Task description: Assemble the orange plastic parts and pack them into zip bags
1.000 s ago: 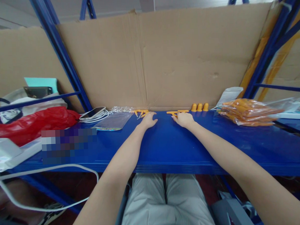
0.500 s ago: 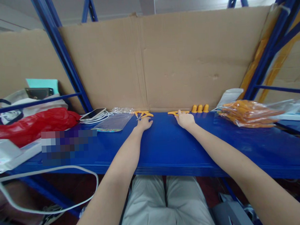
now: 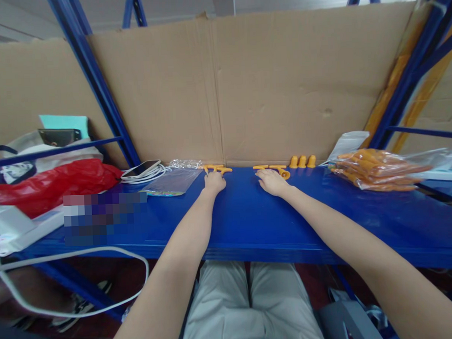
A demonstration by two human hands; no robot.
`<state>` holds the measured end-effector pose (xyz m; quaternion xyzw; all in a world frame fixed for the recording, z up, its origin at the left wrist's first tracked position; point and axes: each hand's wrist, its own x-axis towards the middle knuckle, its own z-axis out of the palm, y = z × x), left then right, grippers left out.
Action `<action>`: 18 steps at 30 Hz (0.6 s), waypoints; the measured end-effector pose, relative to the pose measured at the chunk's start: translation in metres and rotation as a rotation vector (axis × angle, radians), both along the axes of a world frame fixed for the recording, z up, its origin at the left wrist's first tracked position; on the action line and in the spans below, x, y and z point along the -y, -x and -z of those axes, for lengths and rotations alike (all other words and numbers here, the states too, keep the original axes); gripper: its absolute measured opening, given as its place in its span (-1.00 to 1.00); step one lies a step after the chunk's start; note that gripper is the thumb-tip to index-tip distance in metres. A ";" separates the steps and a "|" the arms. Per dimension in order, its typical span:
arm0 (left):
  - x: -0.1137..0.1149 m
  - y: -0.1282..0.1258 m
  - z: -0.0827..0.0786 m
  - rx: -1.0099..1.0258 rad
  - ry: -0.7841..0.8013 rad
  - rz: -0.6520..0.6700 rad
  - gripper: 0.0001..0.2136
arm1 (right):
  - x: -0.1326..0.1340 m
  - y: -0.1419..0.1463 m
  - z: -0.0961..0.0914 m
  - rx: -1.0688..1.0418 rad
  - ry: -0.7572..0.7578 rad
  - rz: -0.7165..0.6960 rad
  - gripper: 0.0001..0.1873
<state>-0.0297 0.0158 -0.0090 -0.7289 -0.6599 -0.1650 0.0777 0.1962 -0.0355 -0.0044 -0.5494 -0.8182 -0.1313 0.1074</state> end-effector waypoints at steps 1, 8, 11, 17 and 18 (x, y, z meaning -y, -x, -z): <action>0.001 -0.001 -0.001 -0.004 -0.016 0.016 -0.72 | -0.001 -0.001 0.001 -0.004 0.030 0.002 -0.55; 0.006 -0.016 -0.006 0.093 -0.002 0.305 -0.72 | -0.008 -0.005 0.004 -0.044 0.149 -0.008 -0.53; 0.009 -0.026 -0.007 0.166 0.013 0.418 -0.74 | -0.011 -0.007 0.007 -0.050 0.152 -0.007 -0.53; 0.013 -0.040 -0.007 0.206 -0.018 0.565 -0.71 | -0.016 -0.009 0.010 -0.064 0.137 -0.029 -0.53; 0.013 -0.040 -0.006 0.186 -0.038 0.562 -0.69 | -0.017 -0.009 0.010 -0.064 0.141 -0.027 -0.53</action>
